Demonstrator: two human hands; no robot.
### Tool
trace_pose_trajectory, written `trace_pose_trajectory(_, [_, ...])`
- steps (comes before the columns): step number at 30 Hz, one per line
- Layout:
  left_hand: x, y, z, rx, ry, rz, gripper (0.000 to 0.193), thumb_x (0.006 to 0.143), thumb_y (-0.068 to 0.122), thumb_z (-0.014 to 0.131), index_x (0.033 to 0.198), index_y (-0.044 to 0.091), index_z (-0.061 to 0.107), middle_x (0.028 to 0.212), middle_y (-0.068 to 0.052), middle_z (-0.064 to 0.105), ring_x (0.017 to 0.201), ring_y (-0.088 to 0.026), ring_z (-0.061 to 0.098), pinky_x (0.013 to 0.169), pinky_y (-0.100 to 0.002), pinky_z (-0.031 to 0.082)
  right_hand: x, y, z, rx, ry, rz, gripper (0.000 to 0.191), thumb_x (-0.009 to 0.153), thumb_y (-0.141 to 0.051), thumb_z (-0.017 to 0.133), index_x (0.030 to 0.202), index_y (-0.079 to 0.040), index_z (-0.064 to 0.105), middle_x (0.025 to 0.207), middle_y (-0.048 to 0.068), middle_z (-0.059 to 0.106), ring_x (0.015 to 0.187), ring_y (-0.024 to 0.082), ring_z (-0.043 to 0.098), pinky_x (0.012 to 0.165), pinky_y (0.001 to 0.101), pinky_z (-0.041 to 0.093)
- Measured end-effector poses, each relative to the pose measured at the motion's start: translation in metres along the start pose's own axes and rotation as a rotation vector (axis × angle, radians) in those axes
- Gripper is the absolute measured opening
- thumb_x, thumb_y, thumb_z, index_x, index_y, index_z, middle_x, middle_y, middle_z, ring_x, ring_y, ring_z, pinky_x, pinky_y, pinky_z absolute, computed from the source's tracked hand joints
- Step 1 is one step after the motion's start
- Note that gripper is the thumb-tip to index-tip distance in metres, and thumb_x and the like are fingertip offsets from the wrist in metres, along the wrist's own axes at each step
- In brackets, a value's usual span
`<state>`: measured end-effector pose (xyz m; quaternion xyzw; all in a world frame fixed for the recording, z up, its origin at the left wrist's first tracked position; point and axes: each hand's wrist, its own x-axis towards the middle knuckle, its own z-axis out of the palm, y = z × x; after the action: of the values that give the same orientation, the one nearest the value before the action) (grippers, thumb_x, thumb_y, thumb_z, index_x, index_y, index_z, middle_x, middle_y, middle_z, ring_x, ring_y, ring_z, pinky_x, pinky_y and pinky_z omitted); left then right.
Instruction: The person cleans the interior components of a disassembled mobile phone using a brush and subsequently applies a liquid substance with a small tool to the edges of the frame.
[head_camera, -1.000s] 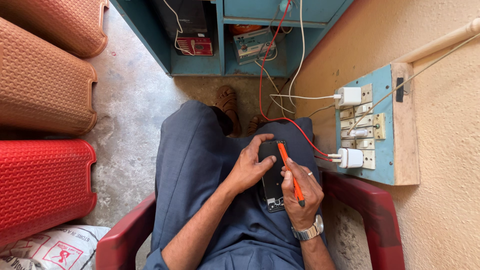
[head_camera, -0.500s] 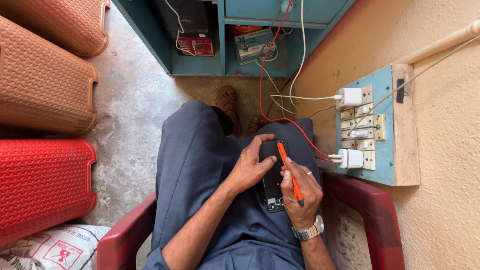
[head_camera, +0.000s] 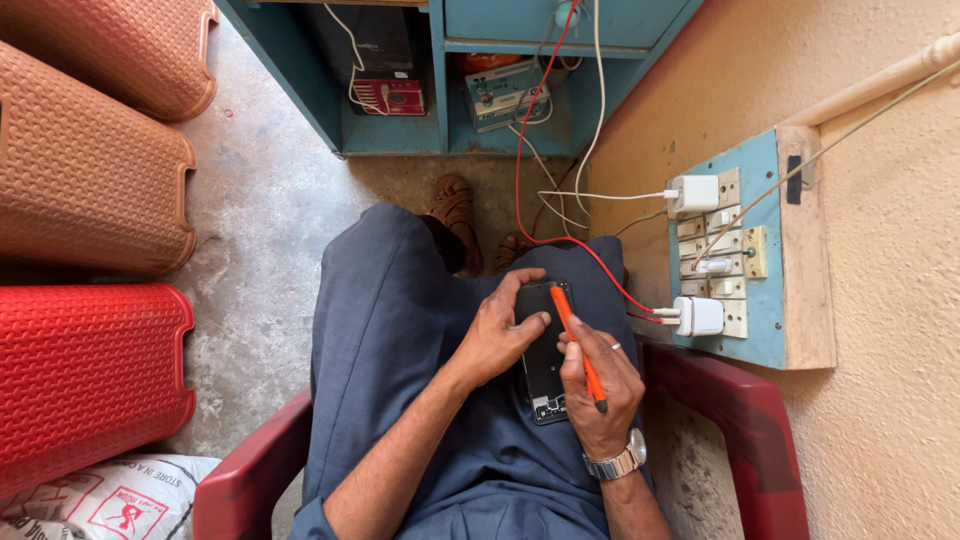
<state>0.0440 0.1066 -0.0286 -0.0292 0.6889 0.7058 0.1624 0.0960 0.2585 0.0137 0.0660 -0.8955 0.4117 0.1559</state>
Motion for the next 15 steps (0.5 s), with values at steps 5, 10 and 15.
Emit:
trace_pose_trajectory(5, [0.0, 0.001, -0.001, 0.038, 0.001, -0.053, 0.05, 0.085, 0.016, 0.069, 0.132, 0.005, 0.059, 0.092, -0.01, 0.072, 0.07, -0.013, 0.06, 0.064, -0.029, 0.051, -0.001, 0.0, 0.0, 0.039, 0.016, 0.072, 0.027, 0.099, -0.002, 0.06, 0.125, 0.003, 0.068, 0.098, 0.016, 0.075, 0.086, 0.022, 0.077, 0.076, 0.0317, 0.065])
trace_pose_trajectory(10, [0.007, 0.013, -0.006, 0.298, 0.197, 0.33, 0.024, 0.09, 0.019, 0.073, 0.109, 0.006, 0.069, 0.104, -0.009, 0.069, 0.096, -0.023, 0.07, 0.079, -0.036, 0.056, -0.002, 0.003, 0.0, 0.036, 0.018, 0.075, 0.027, 0.099, -0.004, 0.06, 0.124, 0.003, 0.067, 0.099, 0.016, 0.076, 0.086, 0.022, 0.077, 0.077, 0.0324, 0.064])
trace_pose_trajectory(15, [0.02, 0.026, -0.011, 0.539, 0.179, 0.374, 0.012, 0.085, 0.021, 0.075, 0.089, 0.009, 0.073, 0.096, -0.005, 0.068, 0.092, -0.027, 0.069, 0.073, -0.039, 0.055, -0.006, 0.006, -0.002, 0.035, 0.017, 0.09, 0.027, 0.1, -0.006, 0.059, 0.125, 0.003, 0.066, 0.1, 0.015, 0.076, 0.086, 0.023, 0.078, 0.077, 0.0328, 0.064])
